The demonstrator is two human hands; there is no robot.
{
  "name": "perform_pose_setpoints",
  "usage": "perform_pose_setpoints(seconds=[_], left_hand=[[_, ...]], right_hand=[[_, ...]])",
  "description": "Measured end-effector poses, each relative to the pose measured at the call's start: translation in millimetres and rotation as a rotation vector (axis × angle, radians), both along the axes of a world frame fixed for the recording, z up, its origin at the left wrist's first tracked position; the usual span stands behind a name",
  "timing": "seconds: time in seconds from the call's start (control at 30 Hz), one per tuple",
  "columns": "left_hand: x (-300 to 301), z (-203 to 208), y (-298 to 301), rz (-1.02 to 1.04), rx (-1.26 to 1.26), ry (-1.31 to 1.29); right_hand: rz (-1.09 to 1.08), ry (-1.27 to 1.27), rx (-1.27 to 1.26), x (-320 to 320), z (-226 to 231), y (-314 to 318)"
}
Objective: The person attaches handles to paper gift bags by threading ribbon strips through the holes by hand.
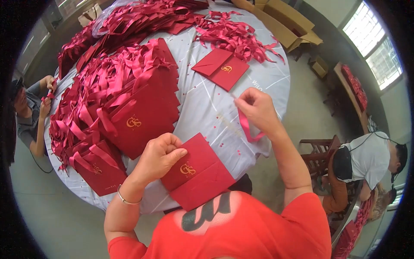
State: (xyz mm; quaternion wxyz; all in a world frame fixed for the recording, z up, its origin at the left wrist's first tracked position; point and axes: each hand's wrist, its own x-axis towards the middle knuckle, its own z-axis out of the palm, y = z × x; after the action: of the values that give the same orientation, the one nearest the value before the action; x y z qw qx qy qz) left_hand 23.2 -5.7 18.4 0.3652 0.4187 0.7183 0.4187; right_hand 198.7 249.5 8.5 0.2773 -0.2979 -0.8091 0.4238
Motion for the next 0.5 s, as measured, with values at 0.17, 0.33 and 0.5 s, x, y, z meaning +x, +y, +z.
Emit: perform_pose_setpoints(seconds=[0.17, 0.33, 0.5], left_hand=[[-1.6, -3.9, 0.6, -0.064, 0.022, -0.328], [-7.6, -6.9, 0.3, -0.163, -0.003, -0.612], [-9.3, -12.6, 1.6, -0.172, -0.022, -0.67]], right_hand=[[0.166, -0.044, -0.302, 8.6, 27.1, -61.7], [0.429, 0.119, 0.03, 6.8, 21.6, -81.5], [0.488, 0.204, 0.241, 6.6, 18.3, -97.7]])
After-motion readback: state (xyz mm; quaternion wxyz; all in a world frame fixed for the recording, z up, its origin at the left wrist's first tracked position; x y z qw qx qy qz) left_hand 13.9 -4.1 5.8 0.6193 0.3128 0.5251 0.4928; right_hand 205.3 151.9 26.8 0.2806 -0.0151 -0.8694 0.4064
